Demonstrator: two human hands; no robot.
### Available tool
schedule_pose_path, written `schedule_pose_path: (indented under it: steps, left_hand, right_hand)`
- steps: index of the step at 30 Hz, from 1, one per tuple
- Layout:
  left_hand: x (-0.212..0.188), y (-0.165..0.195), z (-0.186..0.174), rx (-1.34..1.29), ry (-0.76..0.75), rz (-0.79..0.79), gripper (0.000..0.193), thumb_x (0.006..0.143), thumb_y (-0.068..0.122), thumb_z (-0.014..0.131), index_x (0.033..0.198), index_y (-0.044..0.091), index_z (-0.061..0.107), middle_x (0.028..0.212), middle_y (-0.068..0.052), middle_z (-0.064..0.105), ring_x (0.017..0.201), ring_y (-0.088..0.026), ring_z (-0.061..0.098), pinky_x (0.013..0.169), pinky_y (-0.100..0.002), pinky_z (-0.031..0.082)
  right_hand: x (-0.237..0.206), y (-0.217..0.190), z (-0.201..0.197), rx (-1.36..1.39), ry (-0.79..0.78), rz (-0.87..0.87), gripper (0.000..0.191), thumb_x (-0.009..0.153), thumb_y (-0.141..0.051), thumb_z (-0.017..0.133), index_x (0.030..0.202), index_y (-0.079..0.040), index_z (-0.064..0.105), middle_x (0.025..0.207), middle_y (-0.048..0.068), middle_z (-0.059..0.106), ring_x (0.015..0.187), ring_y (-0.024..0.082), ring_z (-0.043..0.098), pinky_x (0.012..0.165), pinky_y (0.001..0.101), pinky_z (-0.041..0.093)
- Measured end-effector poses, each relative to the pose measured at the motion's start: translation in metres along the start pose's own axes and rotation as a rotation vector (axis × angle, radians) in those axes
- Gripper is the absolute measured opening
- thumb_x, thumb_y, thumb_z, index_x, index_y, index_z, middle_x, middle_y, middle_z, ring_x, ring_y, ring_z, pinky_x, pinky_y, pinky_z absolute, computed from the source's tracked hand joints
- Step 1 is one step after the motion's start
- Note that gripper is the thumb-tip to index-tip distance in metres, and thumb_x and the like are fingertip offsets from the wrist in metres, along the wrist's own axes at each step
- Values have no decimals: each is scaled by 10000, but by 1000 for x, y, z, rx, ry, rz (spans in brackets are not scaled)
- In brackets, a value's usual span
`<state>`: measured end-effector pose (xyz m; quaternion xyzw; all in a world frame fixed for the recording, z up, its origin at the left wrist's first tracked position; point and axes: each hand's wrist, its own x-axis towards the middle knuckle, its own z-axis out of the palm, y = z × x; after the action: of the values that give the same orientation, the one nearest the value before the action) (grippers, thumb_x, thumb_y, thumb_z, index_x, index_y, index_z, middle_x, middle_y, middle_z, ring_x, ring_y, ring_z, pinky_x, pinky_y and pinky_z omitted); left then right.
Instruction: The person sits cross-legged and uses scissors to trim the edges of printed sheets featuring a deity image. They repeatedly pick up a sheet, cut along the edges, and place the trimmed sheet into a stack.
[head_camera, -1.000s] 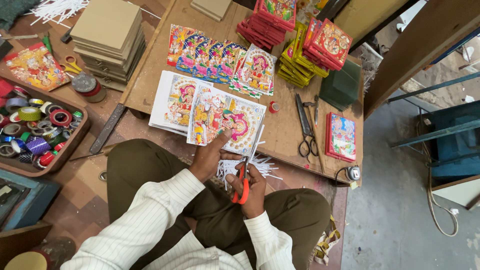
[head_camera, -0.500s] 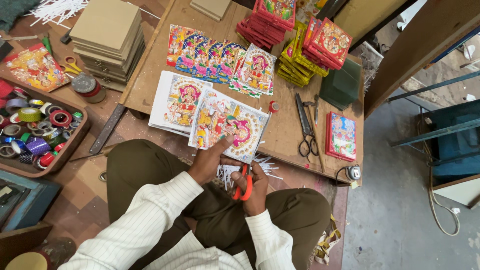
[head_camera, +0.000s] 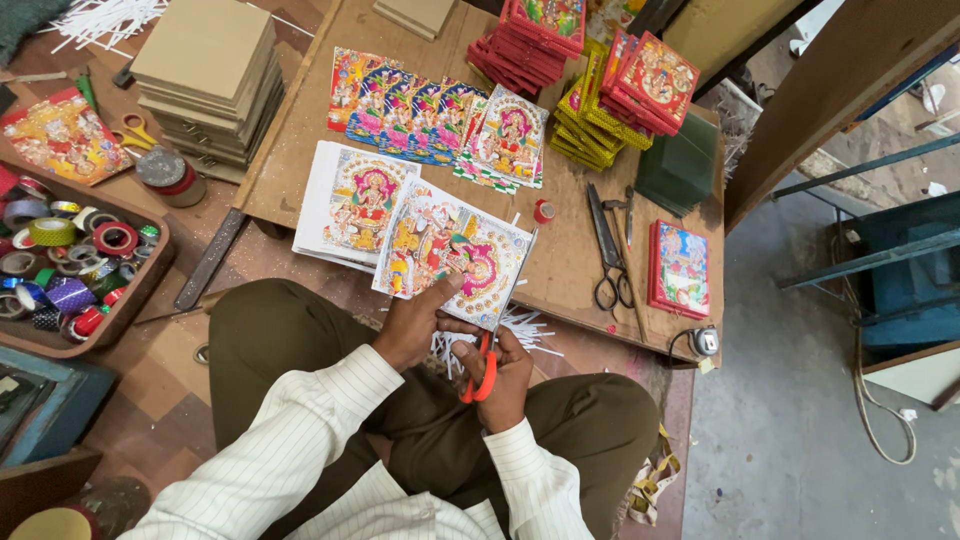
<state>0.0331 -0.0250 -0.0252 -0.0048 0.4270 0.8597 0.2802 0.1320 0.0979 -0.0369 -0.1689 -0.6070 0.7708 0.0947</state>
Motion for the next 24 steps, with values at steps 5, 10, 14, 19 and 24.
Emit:
schedule_pose_path:
  steps: [5,10,14,19,24]
  left_hand:
    - [-1,-2,-10,6,2,-15,499,987,357,600,1342,6,609,1144,-110,733,933,-203,736,736,-357,640]
    - [0,13,-30,78,-109,-168,478,967,343,621,1280,-18,646,1138,-98,754,929,-194,756,717,-366,659]
    - [-3,30,-37,276,-133,-232,398,905,249,669,1236,28,650,1055,-96,760,840,-226,742,603,-402,605]
    - [-1,30,-28,51,-124,102,331,938,127,695,1222,-38,652,1098,-123,744,960,-204,733,835,-376,618]
    - [1,5,-17,-182,56,162,291,981,158,642,1197,-36,663,1107,-97,745,954,-166,720,864,-347,587]
  right_hand:
    - [1,-1,-5,-7,14,5,376,835,-51,801,1136,44,596,620,62,644,426,129,585,409,261,477]
    - [28,-25,-27,71,49,-34,384,821,-33,748,1158,18,571,799,101,711,599,168,689,522,298,564]
    - [49,-40,-42,131,-11,-77,381,825,34,744,1173,49,589,862,99,687,656,176,676,577,316,579]
    - [45,-23,-30,168,107,-101,389,808,49,742,1160,33,577,826,91,676,609,166,650,528,316,558]
    - [34,-4,-6,255,249,-188,402,800,70,744,1158,14,569,808,106,695,566,168,648,488,309,544]
